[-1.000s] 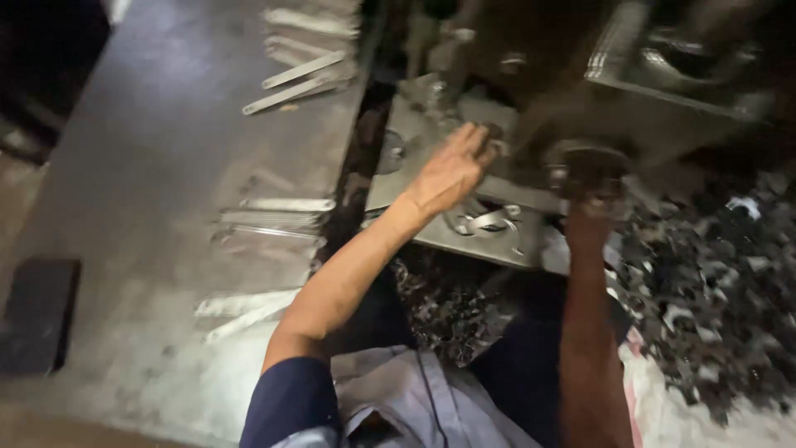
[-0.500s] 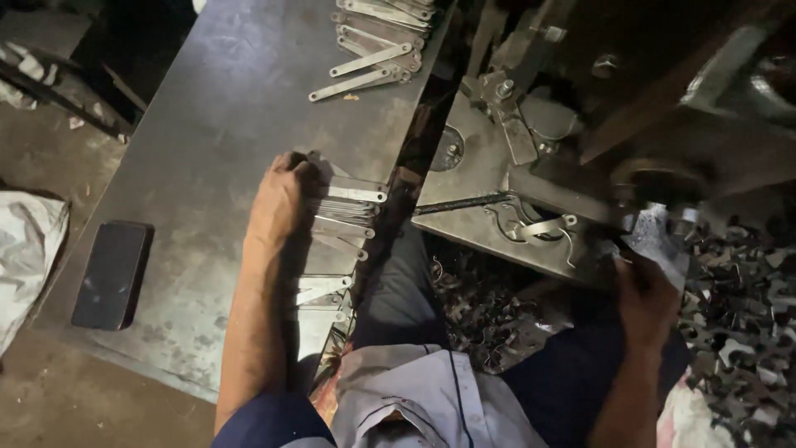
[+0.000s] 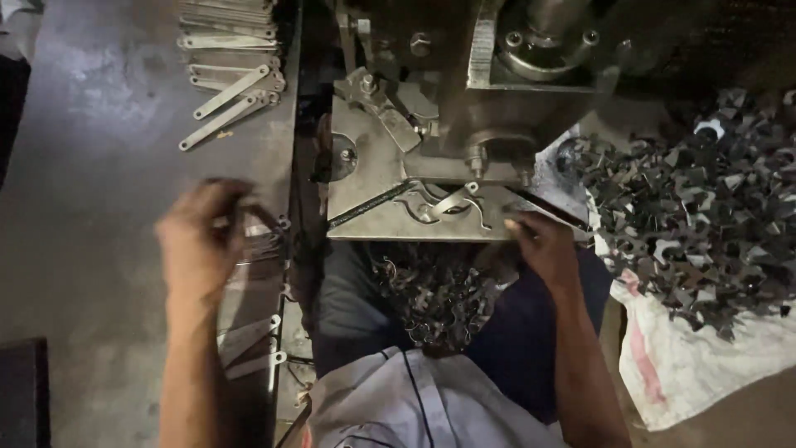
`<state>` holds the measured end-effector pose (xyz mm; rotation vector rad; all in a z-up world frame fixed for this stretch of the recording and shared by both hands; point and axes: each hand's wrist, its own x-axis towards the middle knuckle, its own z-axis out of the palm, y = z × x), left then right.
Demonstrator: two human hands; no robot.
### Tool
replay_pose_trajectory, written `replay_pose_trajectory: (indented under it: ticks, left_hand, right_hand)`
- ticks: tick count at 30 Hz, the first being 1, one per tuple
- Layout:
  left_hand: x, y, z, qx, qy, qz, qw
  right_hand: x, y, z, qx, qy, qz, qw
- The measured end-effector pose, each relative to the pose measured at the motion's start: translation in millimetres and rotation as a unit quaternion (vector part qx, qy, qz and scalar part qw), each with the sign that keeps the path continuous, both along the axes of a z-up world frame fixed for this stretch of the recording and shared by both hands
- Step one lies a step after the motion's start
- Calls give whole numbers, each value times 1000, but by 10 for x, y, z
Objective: Using a industrial press or bending machine to shape metal strips.
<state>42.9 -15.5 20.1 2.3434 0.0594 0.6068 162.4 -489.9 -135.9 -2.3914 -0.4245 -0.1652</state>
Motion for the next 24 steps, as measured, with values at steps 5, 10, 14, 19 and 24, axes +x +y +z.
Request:
replay_pose_trajectory:
  ticks: [5,10,14,19,24]
  left_hand:
    - [864,-660,-501,-8,19,-113,993]
    - [1515,-1319,-1176,-172,8,-136,976]
    - [1694,-1653,-1222,-490,70,-76,866]
    - [1693,-1752,-920,-244,-131,-50,960]
    - [1807,-1680,-877,112,-49,-91,988]
  right_hand:
    - [542,490,-173,-85,-157,87,980]
    - [877,289,-402,-222,-232,65,945]
    - [756,161,-74,127,145,131,972]
    - [877,85,-31,29,-90,-12,995]
    - [1496,-107,-374,-97,-225,-100,964]
